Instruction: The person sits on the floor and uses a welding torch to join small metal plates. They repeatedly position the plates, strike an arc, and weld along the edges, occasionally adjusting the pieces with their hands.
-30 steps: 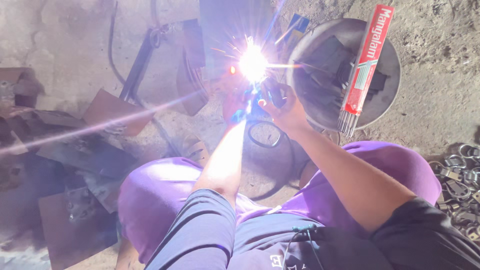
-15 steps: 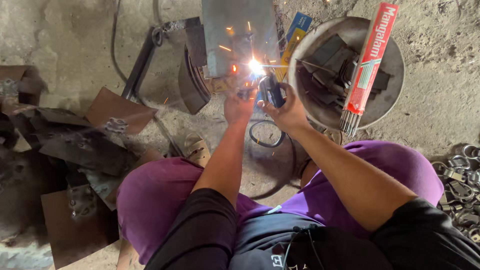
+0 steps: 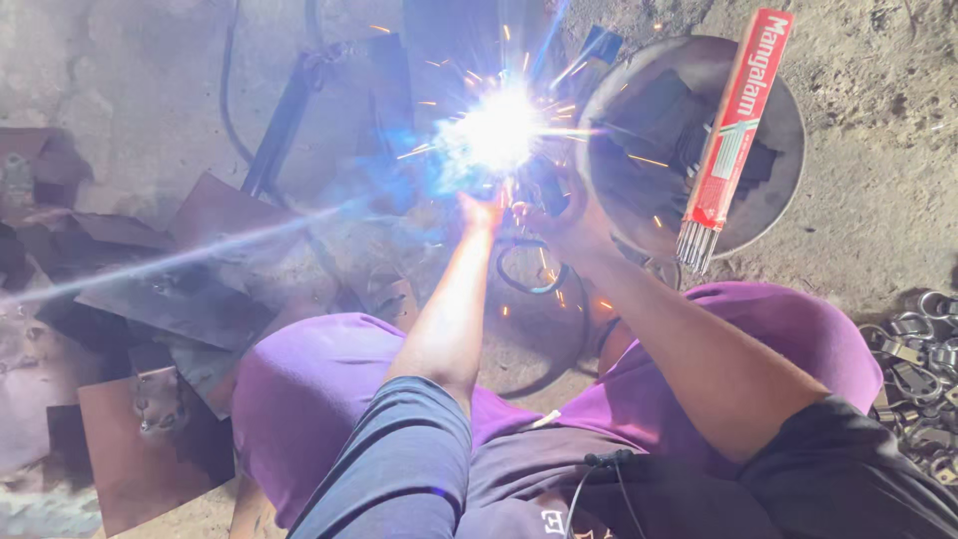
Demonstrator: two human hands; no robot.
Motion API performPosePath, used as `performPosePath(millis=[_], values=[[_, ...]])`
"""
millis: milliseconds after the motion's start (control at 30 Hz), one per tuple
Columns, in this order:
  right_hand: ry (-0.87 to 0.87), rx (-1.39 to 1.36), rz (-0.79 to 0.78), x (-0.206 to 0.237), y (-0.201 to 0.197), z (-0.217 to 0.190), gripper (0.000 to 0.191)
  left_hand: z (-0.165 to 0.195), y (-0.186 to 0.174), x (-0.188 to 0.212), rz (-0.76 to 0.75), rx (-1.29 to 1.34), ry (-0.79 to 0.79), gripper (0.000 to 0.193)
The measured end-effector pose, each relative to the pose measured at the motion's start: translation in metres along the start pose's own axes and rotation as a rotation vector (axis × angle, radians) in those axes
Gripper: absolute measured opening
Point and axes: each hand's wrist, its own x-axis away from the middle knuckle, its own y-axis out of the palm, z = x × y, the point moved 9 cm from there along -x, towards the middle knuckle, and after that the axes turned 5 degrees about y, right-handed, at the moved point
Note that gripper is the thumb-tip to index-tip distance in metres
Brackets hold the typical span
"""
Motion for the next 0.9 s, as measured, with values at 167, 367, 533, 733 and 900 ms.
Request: performPosePath(millis=[167,367,533,733,900], values=[[-0.016,0.206,0.019,0.006,-0.008,-0.013,0.088,0.009,-0.028,0.023,-0.205,-0.264,-0.141,0.067],[0.061,0.228,-0.022,0.011,-0.005,-0.018,0.092,0.023,-0.031,0.025,-0.259,-0.323,-0.104,0.07],[0.106,0.216,-0.028,0.009,-0.004,-0.007,0.098,-0.002,-0.002,0.021,-0.308,-0.293,-0.126,0.077],[-0.011,0.215,-0.008,0.007,-0.006,-0.008,0.098,-0.031,0.024,0.012,-0.361,-0.339,-0.17,0.082],[0.013,0.256,0.013,0.004,-0.008,-0.006,0.1,-0.036,0.019,0.017,-0.379,-0.374,-0.218,0.086]])
